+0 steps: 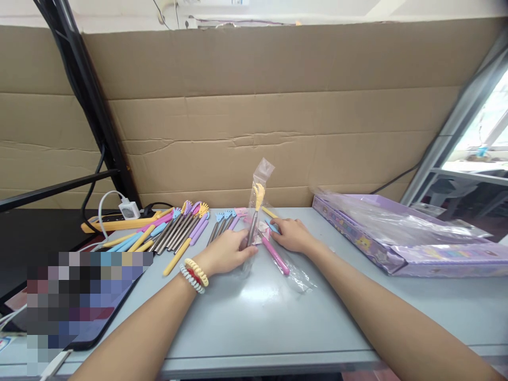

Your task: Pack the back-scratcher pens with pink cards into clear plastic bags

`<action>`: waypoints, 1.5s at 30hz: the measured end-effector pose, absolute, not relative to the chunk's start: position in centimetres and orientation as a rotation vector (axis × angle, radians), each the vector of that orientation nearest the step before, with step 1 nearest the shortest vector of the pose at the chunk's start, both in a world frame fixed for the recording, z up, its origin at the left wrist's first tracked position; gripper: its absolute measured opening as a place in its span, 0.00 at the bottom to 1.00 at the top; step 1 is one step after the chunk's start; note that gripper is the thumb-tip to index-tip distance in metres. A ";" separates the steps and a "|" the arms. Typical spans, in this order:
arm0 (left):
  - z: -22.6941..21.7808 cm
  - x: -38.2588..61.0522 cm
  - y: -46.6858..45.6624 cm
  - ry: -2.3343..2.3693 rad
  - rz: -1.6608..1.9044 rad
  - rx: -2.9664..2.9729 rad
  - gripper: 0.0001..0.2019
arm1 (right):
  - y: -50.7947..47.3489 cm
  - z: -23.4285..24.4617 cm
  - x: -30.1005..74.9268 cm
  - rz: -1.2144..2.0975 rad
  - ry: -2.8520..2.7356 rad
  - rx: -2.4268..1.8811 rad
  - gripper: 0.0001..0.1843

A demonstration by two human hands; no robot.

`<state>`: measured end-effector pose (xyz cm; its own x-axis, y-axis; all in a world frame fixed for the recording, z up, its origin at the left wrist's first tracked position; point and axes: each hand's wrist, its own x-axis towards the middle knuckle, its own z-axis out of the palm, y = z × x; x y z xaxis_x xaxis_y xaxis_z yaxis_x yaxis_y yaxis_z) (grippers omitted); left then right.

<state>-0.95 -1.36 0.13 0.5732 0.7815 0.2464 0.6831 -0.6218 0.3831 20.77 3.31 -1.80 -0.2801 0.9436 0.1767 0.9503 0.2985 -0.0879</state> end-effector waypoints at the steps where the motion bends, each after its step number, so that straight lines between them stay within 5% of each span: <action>1: 0.1 -1.0 -1.4 1.212 0.581 2.560 0.12 | 3.3 -1.8 20.8 -0.051 -2.368 -1.757 0.21; 33: 0.0 -1.1 -1.4 1.195 0.597 2.506 0.12 | 4.1 -2.5 21.3 0.011 -2.150 -1.531 0.25; 45: 0.2 -1.0 -1.4 1.190 0.620 2.498 0.12 | 3.5 -1.9 21.0 0.088 -2.032 -1.320 0.20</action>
